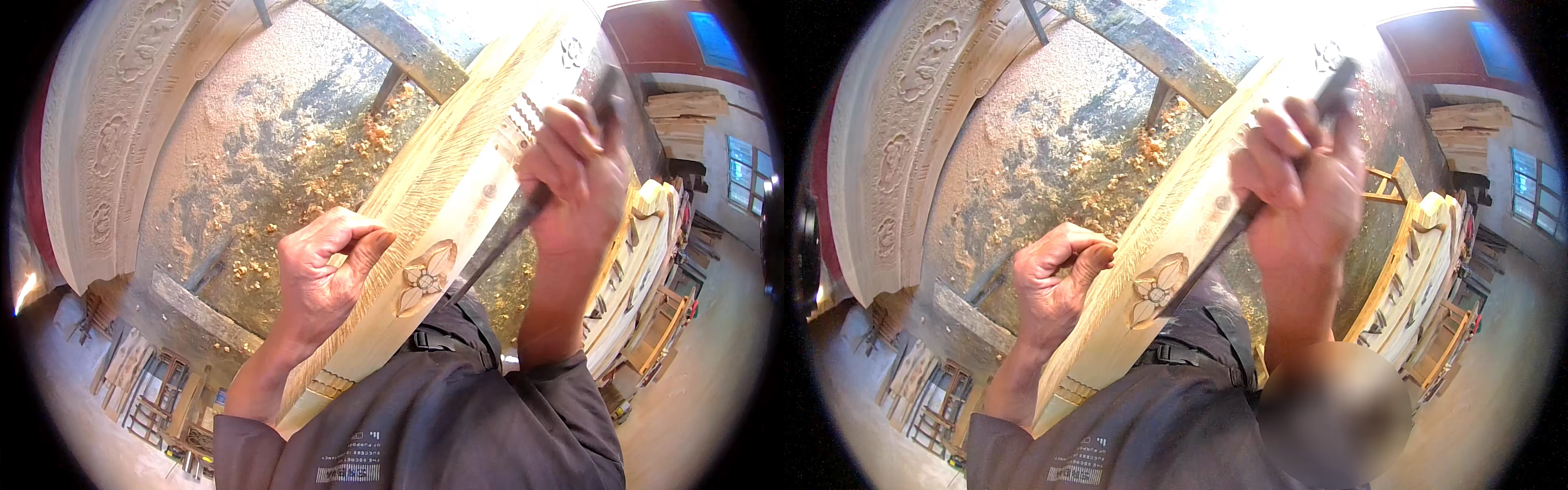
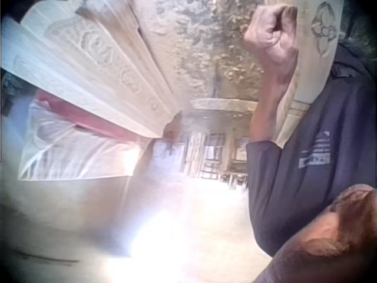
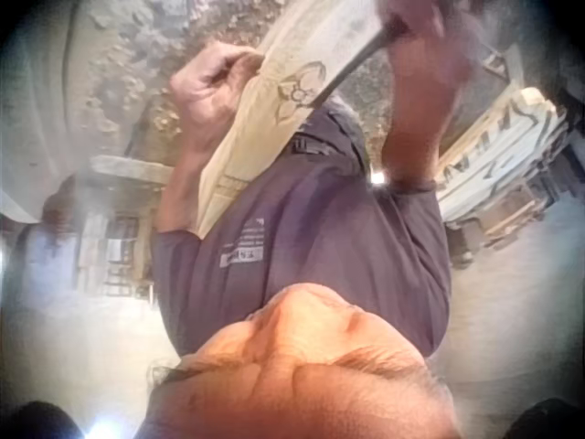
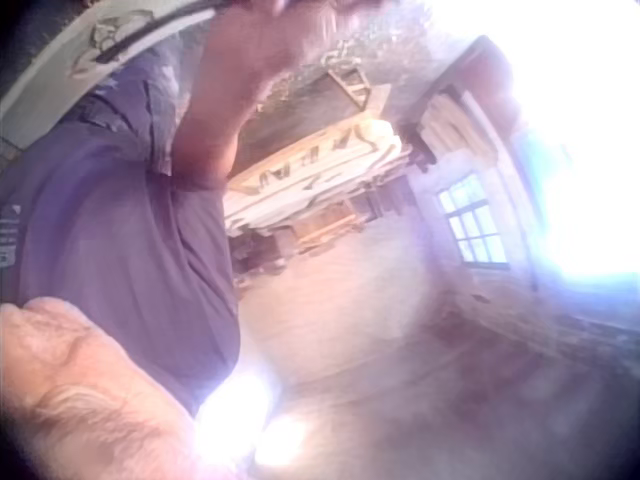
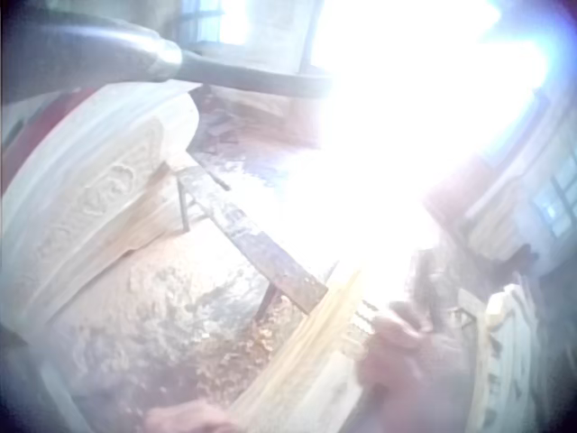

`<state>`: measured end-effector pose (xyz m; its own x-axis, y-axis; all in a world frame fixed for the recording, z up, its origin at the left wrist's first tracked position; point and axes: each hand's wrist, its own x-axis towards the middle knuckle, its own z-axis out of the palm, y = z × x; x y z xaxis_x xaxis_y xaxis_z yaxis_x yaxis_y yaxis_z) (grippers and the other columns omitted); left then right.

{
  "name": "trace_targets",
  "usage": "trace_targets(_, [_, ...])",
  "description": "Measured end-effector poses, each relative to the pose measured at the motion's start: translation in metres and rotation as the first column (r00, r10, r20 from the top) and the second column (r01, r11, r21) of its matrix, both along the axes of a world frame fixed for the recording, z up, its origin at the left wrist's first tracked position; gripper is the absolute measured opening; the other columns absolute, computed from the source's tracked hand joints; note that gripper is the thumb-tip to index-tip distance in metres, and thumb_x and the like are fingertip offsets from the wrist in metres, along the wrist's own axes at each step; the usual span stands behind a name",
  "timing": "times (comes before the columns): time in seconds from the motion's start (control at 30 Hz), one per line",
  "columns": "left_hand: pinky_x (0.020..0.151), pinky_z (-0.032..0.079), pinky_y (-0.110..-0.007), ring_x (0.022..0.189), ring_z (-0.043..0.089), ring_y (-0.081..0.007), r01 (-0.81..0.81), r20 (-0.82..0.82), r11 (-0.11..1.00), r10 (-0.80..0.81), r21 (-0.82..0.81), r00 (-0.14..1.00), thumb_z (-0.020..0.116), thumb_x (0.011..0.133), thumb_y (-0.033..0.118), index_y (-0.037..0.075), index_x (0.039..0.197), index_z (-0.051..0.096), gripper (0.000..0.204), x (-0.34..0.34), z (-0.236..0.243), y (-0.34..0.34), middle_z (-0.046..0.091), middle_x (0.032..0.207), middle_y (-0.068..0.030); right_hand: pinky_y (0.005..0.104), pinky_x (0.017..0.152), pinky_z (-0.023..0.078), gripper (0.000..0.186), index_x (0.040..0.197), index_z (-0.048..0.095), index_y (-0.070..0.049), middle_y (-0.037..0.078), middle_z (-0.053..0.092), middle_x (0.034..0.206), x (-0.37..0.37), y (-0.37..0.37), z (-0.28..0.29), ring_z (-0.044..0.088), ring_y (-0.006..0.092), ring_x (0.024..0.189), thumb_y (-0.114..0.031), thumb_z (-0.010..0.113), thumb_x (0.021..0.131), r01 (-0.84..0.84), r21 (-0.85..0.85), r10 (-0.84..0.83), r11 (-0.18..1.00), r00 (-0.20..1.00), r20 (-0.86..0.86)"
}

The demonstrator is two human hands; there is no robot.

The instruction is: The person carves a floral pattern into a wooden board using a chisel, then moves to a workbench to select a different carving tool and continues refining the design on the board.

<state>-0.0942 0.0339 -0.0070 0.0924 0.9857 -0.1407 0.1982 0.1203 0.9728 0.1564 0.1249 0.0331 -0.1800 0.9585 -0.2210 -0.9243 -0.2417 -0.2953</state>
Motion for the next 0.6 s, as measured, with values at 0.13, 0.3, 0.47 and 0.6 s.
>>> trace_targets(0.13, [0.066, 0.050, -0.029, 0.074, 0.065, -0.0133, -0.012, -0.018, 1.000, 0.012, -0.005, 1.000, 0.082, 0.095, 0.009, -0.001, 0.093, 0.077, 0.012, -0.011, 0.001, -0.011, 0.072, 0.081, -0.0068, 0.0238, 0.046, 0.033, 0.048, 0.084, 0.046, -0.014, 0.002, 0.050, 0.068, 0.026, -0.019, 0.035, 0.038, 0.0083, 0.041, -0.051, 0.044, 0.115, 0.019, 0.195, -0.051, 0.981, 0.986, 0.160])
trace_targets(0.3, [0.064, 0.052, -0.030, 0.072, 0.067, -0.0156, 0.012, -0.047, 0.999, -0.009, 0.049, 0.999, 0.083, 0.092, 0.004, -0.001, 0.093, 0.077, 0.008, -0.018, -0.004, -0.020, 0.073, 0.083, -0.0085, 0.0237, 0.035, 0.025, 0.056, 0.074, 0.043, -0.015, 0.002, 0.051, 0.058, 0.037, -0.050, 0.058, 0.036, 0.0070, 0.037, -0.055, 0.043, 0.114, 0.010, 0.303, -0.146, 0.953, 0.891, 0.429])
trace_targets(0.47, [0.064, 0.054, -0.032, 0.072, 0.070, -0.0205, 0.050, -0.137, 0.994, -0.036, 0.100, 0.990, 0.086, 0.089, 0.006, 0.001, 0.095, 0.077, 0.012, -0.020, 0.002, -0.028, 0.073, 0.083, -0.0094, 0.0248, 0.035, 0.025, 0.061, 0.072, 0.040, -0.016, 0.002, 0.050, 0.055, 0.036, -0.063, 0.054, 0.035, 0.0069, 0.036, -0.061, 0.037, 0.113, 0.004, 0.258, -0.131, 0.966, 0.870, 0.476])
trace_targets(0.6, [0.063, 0.056, -0.035, 0.073, 0.071, -0.0253, 0.140, -0.251, 0.967, -0.085, 0.213, 0.964, 0.089, 0.083, 0.009, 0.005, 0.095, 0.077, 0.018, -0.018, 0.010, -0.034, 0.073, 0.085, -0.0089, 0.0266, 0.037, 0.025, 0.063, 0.071, 0.039, -0.017, 0.002, 0.048, 0.053, 0.032, -0.069, 0.048, 0.031, 0.0083, 0.036, -0.064, 0.035, 0.113, 0.013, 0.233, -0.124, 0.972, 0.876, 0.467])
